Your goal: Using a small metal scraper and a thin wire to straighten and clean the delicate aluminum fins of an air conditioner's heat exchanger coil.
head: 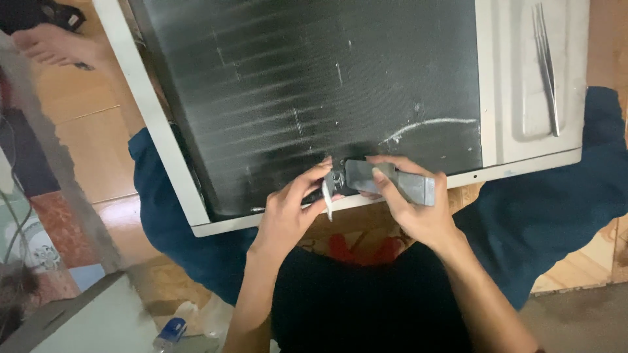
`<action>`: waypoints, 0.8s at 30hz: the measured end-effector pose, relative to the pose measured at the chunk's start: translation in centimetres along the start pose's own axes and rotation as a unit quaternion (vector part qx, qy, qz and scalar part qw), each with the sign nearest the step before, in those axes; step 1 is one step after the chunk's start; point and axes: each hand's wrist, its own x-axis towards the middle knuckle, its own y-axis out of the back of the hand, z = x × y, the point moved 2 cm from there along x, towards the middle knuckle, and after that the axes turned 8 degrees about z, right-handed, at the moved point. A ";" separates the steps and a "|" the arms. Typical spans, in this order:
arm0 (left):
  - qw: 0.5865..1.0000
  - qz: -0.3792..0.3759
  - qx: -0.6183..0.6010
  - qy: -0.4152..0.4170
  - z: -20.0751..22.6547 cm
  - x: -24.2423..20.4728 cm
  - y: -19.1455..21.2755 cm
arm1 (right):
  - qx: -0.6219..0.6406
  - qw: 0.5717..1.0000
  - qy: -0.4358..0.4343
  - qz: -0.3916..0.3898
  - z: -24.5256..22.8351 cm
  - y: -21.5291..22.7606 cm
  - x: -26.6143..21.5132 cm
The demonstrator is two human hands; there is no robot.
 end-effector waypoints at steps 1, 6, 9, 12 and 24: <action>1.000 0.009 0.006 -0.015 -0.4 -0.1 0.0 | 0.000 1.000 0.002 0.000 0.0 0.1 -0.1; 0.998 -0.016 0.051 -0.036 -0.2 0.1 0.5 | -0.006 1.000 0.009 0.016 0.4 0.0 -0.6; 0.998 -0.021 0.046 -0.039 -0.3 -0.1 0.6 | 0.000 1.000 0.010 0.016 0.9 -0.1 -0.6; 0.997 -0.017 0.058 -0.042 -0.8 -0.6 0.3 | 0.007 1.000 0.006 0.007 0.6 -0.2 -0.3; 0.996 0.042 0.019 -0.079 -0.6 -1.1 -0.4 | 0.001 1.000 0.020 0.012 1.1 -0.3 -0.5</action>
